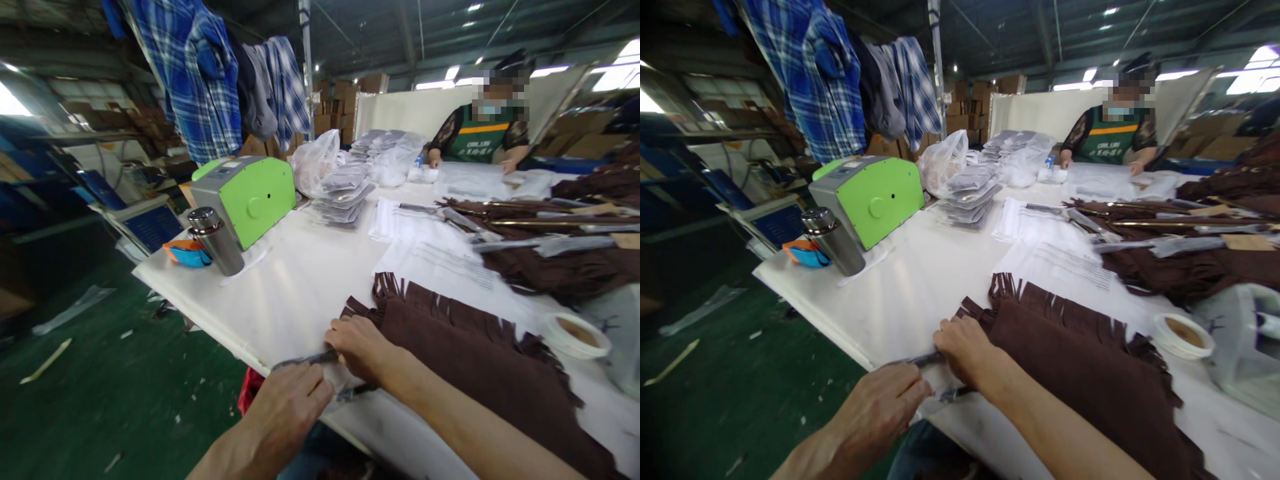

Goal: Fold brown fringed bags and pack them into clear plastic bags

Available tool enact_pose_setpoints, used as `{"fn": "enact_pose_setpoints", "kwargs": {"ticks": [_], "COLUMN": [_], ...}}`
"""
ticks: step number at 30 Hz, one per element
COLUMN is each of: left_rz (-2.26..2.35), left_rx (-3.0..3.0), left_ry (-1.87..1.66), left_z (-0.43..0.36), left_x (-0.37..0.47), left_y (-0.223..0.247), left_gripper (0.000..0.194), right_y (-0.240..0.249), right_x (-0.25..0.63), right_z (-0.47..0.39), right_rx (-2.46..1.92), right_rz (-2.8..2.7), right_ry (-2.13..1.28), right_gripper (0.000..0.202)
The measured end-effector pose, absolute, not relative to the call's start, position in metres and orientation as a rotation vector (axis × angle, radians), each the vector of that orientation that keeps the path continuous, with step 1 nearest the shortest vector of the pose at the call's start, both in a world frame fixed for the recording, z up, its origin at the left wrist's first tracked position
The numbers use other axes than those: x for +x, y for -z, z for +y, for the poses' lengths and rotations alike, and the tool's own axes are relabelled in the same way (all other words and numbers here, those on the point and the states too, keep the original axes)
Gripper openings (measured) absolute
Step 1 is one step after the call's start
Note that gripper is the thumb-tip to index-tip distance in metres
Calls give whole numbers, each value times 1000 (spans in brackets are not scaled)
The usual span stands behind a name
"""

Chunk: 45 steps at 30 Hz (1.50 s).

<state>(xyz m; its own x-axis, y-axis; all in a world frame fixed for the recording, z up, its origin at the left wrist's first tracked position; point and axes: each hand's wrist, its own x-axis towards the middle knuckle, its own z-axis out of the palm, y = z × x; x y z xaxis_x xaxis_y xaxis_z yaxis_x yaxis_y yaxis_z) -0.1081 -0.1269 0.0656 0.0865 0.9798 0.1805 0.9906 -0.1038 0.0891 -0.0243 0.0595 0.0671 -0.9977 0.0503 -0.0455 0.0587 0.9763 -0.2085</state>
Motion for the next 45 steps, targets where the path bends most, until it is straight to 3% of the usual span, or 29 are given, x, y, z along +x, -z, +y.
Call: {"fn": "enact_pose_setpoints", "kwargs": {"ticks": [4, 11, 16, 20, 23, 27, 30, 32, 38, 43, 45], "left_rz": [-2376, -2939, -2853, -2876, -2897, -2903, -2906, -2888, -2830, -2973, -2956], "left_rx": [-2179, -1925, -1860, -1874, -1972, -2154, -2332, -2441, -2486, -2167, -2194], "left_ry": [661, 1221, 916, 761, 692, 725, 794, 880, 1385, 1936, 2015], "left_z": [-133, -128, -124, -121, -120, -116, -109, -101, -73, -69, -71], "left_x": [-118, -127, -127, -129, -124, -110, -90, -74, -45, -46, -51], "left_y": [-48, -67, -56, -48, -53, -66, -73, -76, -71, -73, -81], "left_gripper": [21, 17, 18, 16, 12, 14, 17, 17, 31, 29, 26], "right_y": [-66, -82, -92, -68, -46, -31, -24, -21, -29, -30, -27], "right_x": [-26, -26, 10, 56, 79, 104, 124, 134, 141, 121, 112], "right_z": [68, 88, 71, 38, 24, 34, 49, 57, 61, 46, 41], "right_rx": [144, 345, 411, 278, 240, 168, 168, 165, 126, 536, 582], "right_rz": [3086, 3083, 3078, 3058, 3132, 3295, 3435, 3493, 3471, 3508, 3478], "right_ry": [356, 656, 778, 721, 651, 606, 406, 298, 430, 761, 912], "right_gripper": [17, 19, 20, 12, 37, 41, 24, 11, 8, 56, 44]}}
